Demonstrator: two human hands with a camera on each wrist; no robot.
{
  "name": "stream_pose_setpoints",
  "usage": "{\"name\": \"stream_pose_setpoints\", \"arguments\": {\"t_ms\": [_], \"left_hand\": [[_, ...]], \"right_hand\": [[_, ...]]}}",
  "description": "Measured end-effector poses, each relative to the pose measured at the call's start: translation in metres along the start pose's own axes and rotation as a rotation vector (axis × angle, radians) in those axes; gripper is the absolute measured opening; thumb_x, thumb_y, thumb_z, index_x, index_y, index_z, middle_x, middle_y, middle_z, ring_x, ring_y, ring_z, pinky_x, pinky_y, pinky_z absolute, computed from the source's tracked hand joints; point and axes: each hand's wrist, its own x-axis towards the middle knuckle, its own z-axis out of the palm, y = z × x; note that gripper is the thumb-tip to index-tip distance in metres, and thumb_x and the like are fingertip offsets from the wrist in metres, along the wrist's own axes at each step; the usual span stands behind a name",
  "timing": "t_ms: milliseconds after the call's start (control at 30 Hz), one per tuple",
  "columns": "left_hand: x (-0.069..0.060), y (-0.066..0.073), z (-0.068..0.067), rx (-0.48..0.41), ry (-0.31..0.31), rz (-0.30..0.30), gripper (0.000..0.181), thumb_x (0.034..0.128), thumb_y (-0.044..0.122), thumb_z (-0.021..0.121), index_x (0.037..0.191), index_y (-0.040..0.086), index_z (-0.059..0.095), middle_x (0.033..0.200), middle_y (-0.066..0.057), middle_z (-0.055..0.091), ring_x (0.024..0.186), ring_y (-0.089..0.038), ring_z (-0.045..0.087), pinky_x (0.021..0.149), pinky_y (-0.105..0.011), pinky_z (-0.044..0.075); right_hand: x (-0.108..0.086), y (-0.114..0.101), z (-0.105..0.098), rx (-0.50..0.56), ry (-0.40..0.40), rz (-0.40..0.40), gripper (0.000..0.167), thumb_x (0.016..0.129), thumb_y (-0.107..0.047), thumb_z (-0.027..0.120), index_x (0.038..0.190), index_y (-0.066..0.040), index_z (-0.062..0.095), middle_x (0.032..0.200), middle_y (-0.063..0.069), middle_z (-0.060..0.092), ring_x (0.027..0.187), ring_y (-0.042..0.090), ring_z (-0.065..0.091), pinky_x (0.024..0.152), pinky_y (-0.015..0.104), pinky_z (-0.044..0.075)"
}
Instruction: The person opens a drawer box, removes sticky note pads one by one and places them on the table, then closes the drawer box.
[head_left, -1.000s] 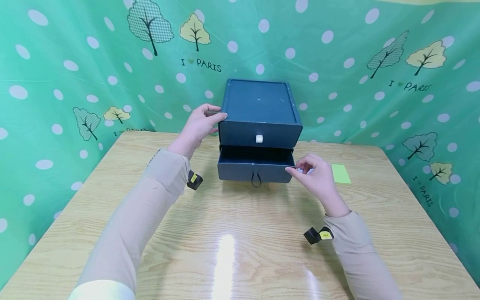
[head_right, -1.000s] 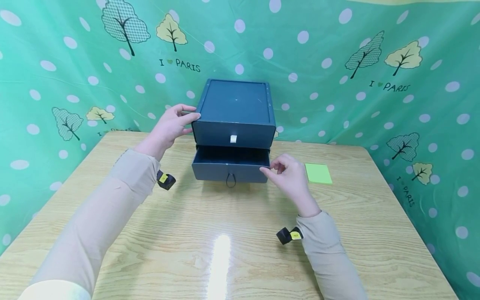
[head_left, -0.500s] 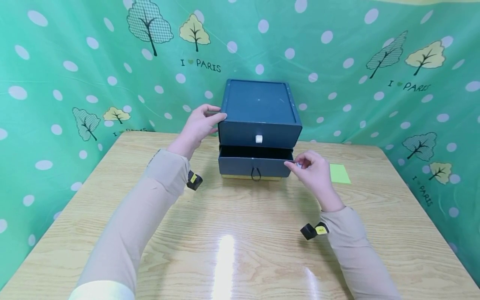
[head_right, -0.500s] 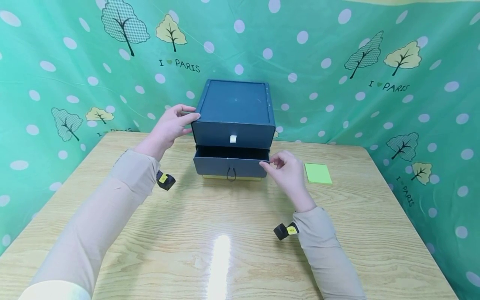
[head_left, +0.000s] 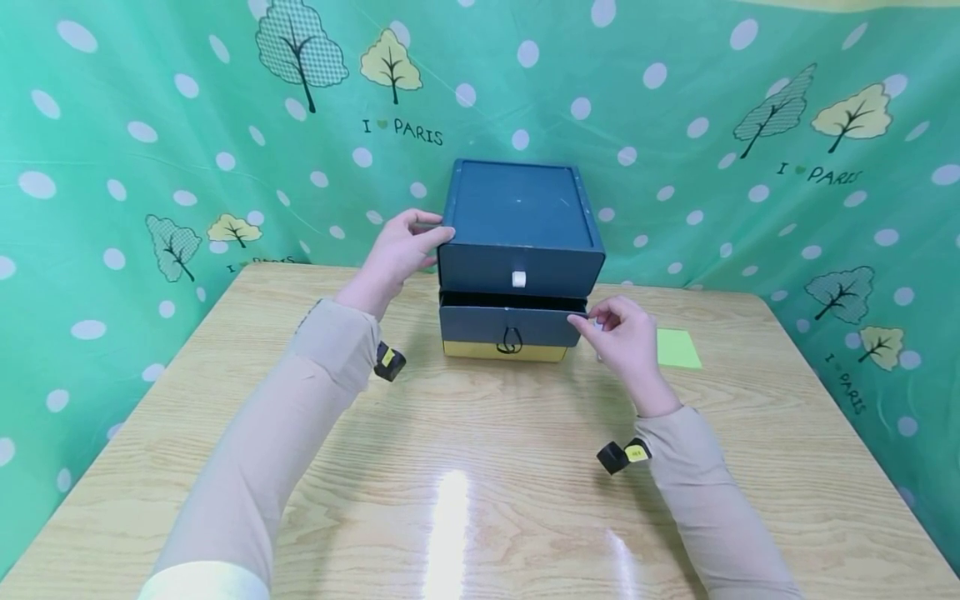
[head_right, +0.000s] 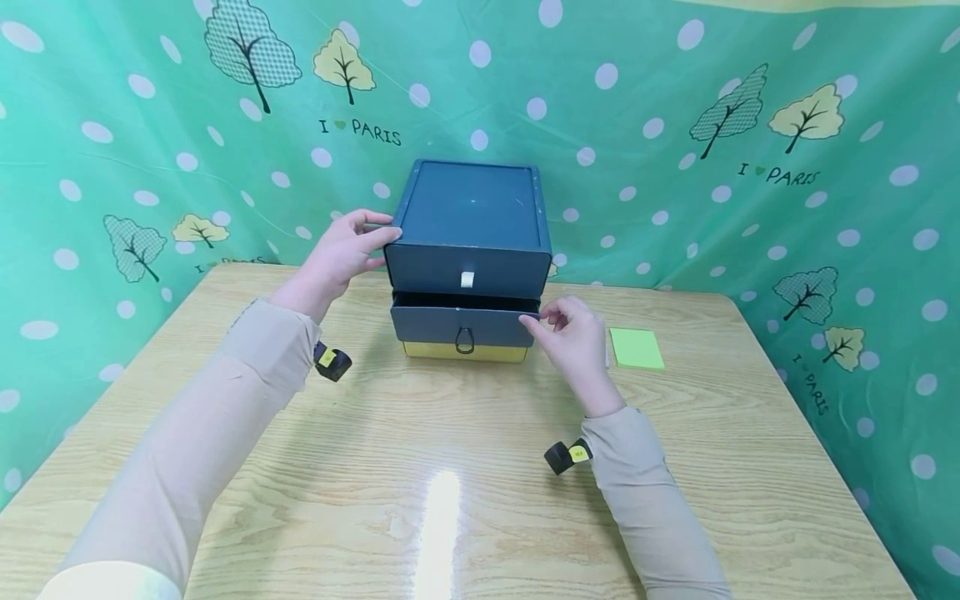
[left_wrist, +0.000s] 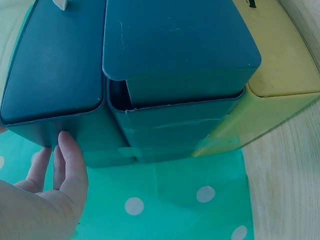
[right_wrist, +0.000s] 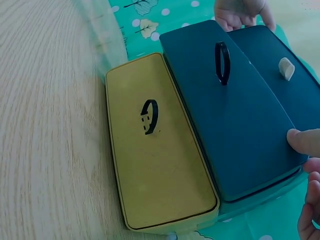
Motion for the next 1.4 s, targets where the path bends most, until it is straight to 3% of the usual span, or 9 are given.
{"name": "stream_pose_setpoints", "arguments": {"t_ms": [367, 767, 1400], "left_hand": [[-0.001, 0.0, 0.0, -0.007, -0.008, -0.002, 0.045, 0.094, 0.026, 0.058, 0.134, 0.01, 0.046, 0.129, -0.013, 0.045, 0.123, -0.025, 0.049, 0.102, -0.035, 0.048], [0.0, -0.001, 0.0, -0.007, 0.001, -0.002, 0.045, 0.0938, 0.025, 0.059, 0.134, 0.009, 0.046, 0.129, -0.013, 0.046, 0.122, -0.024, 0.049, 0.102, -0.035, 0.048], [0.0, 0.0, 0.001, -0.007, 0.002, -0.004, 0.046, 0.0938, 0.025, 0.059, 0.135, 0.01, 0.046, 0.129, -0.012, 0.046, 0.123, -0.024, 0.049, 0.102, -0.034, 0.048]], "right_hand": [[0.006, 0.001, 0.006, -0.032, 0.05, 0.029, 0.028, 0.075, -0.019, 0.081, 0.072, 0.002, 0.062, 0.07, 0.014, 0.057, 0.063, 0.022, 0.048, 0.055, 0.023, 0.037], [0.011, 0.001, 0.01, -0.046, 0.022, 0.084, 0.033, 0.08, -0.029, 0.077, 0.067, -0.003, 0.061, 0.067, 0.01, 0.056, 0.057, 0.019, 0.046, 0.052, 0.025, 0.036], [0.014, 0.002, 0.01, -0.033, 0.002, 0.051, 0.033, 0.082, -0.027, 0.074, 0.066, -0.002, 0.061, 0.064, 0.011, 0.059, 0.059, 0.021, 0.05, 0.056, 0.026, 0.04]]}}
